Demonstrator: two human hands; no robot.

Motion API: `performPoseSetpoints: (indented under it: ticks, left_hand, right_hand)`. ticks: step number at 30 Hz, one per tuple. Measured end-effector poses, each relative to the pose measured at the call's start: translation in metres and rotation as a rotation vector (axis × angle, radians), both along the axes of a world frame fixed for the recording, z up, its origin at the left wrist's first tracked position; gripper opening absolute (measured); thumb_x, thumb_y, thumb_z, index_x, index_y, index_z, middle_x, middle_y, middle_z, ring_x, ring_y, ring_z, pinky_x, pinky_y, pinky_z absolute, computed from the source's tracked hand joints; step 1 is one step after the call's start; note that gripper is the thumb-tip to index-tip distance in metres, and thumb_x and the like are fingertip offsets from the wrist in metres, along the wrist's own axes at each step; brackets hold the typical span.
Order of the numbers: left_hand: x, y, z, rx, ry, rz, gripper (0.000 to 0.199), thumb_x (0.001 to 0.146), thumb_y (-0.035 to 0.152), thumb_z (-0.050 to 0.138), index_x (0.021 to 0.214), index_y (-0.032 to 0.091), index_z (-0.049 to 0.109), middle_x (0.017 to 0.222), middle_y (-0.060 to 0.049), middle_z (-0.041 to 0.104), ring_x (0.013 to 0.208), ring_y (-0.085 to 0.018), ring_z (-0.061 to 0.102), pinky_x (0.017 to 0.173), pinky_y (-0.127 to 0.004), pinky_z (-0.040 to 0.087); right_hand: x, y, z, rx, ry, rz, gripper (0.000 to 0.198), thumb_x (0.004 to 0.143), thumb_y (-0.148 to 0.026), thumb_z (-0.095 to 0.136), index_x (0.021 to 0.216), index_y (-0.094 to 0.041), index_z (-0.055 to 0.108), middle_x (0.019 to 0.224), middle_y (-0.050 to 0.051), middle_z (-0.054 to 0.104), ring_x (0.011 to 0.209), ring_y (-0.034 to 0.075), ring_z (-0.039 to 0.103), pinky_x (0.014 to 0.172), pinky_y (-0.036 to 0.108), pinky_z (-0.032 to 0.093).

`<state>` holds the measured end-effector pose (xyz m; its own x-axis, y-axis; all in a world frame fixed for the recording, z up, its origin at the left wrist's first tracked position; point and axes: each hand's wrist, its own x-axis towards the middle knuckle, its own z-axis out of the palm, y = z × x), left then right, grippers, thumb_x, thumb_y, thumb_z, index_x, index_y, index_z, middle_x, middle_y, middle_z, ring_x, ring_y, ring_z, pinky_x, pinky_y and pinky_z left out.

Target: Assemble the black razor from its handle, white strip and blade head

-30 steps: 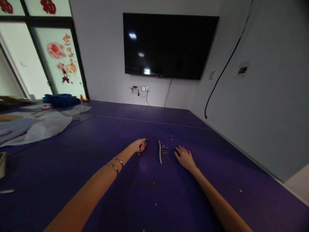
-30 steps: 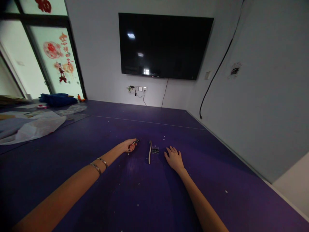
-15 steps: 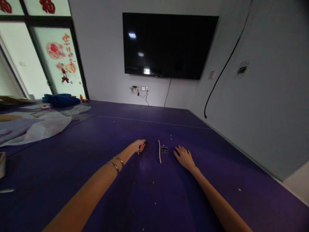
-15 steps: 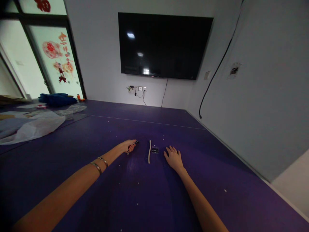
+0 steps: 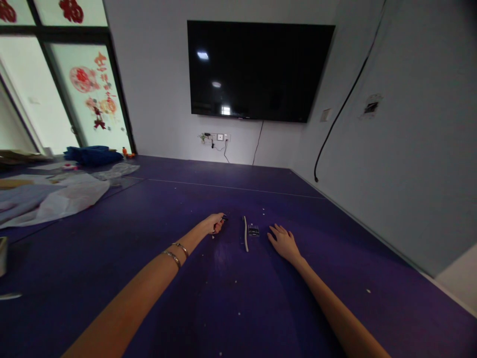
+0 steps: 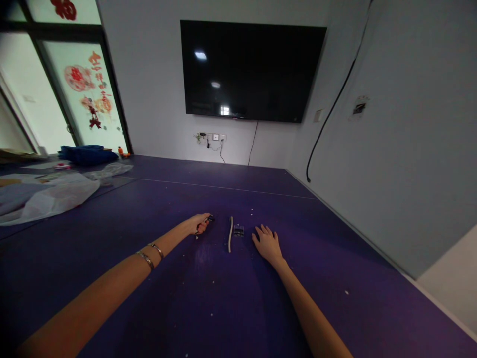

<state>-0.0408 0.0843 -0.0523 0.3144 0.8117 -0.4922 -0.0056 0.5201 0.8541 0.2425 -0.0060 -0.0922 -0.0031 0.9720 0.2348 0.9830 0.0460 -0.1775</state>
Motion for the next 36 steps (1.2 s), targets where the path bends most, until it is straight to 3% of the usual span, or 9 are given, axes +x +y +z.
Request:
performPoseSetpoints:
  ticks: [4,11,19,26,32,36]
  left_hand:
    - [0.008,-0.004,0.013,0.138,0.113,0.074,0.035,0.085,0.043,0.041,0.062,0.017,0.042,0.035,0.009,0.03,0.024,-0.004,0.025,0.029,-0.015,0.015]
    - [0.031,-0.012,0.019,0.391,0.085,0.052,0.04,0.084,0.048,0.035,0.065,0.016,0.048,0.037,0.008,0.033,0.027,-0.005,0.029,0.031,-0.017,0.021]
    - [0.052,-0.023,0.008,0.509,0.051,-0.044,0.04,0.085,0.048,0.032,0.068,0.016,0.049,0.039,0.008,0.034,0.028,-0.007,0.032,0.031,-0.017,0.024]
    - [0.055,-0.025,0.003,0.512,0.013,-0.059,0.04,0.084,0.049,0.031,0.071,0.016,0.05,0.041,0.008,0.035,0.029,-0.007,0.035,0.032,-0.017,0.026]
    - [0.054,-0.027,0.018,0.523,-0.066,-0.095,0.027,0.082,0.03,0.032,0.075,0.015,0.053,0.047,0.005,0.043,0.034,-0.007,0.04,0.036,-0.018,0.034]
    - [0.051,-0.032,0.034,0.638,-0.044,-0.094,0.023,0.082,0.026,0.035,0.08,0.014,0.054,0.054,0.003,0.049,0.039,-0.007,0.046,0.039,-0.018,0.037]
  right_hand:
    - [-0.001,-0.001,0.002,-0.011,0.006,-0.003,0.05,0.088,-0.042,0.029,0.129,-0.018,0.045,0.138,0.01,0.039,0.13,0.024,0.027,0.103,0.045,0.017]
    - [-0.004,-0.003,0.005,-0.01,0.013,-0.011,0.049,0.088,-0.041,0.03,0.129,-0.018,0.046,0.138,0.01,0.039,0.129,0.025,0.028,0.103,0.046,0.017]
    - [-0.005,-0.004,0.006,0.0,0.025,-0.01,0.049,0.088,-0.041,0.03,0.129,-0.019,0.046,0.138,0.01,0.04,0.129,0.024,0.029,0.103,0.046,0.017]
    - [-0.007,-0.006,0.01,-0.01,0.023,-0.017,0.049,0.088,-0.041,0.03,0.129,-0.019,0.046,0.138,0.01,0.04,0.129,0.025,0.029,0.103,0.046,0.018]
    - [-0.006,-0.007,0.01,-0.015,0.054,-0.011,0.049,0.09,-0.042,0.027,0.129,-0.02,0.045,0.138,0.009,0.04,0.129,0.023,0.029,0.103,0.045,0.017]
    - [-0.004,-0.01,0.018,0.072,0.108,-0.056,0.045,0.091,-0.038,0.024,0.126,-0.021,0.047,0.133,0.009,0.046,0.125,0.022,0.034,0.101,0.045,0.021]
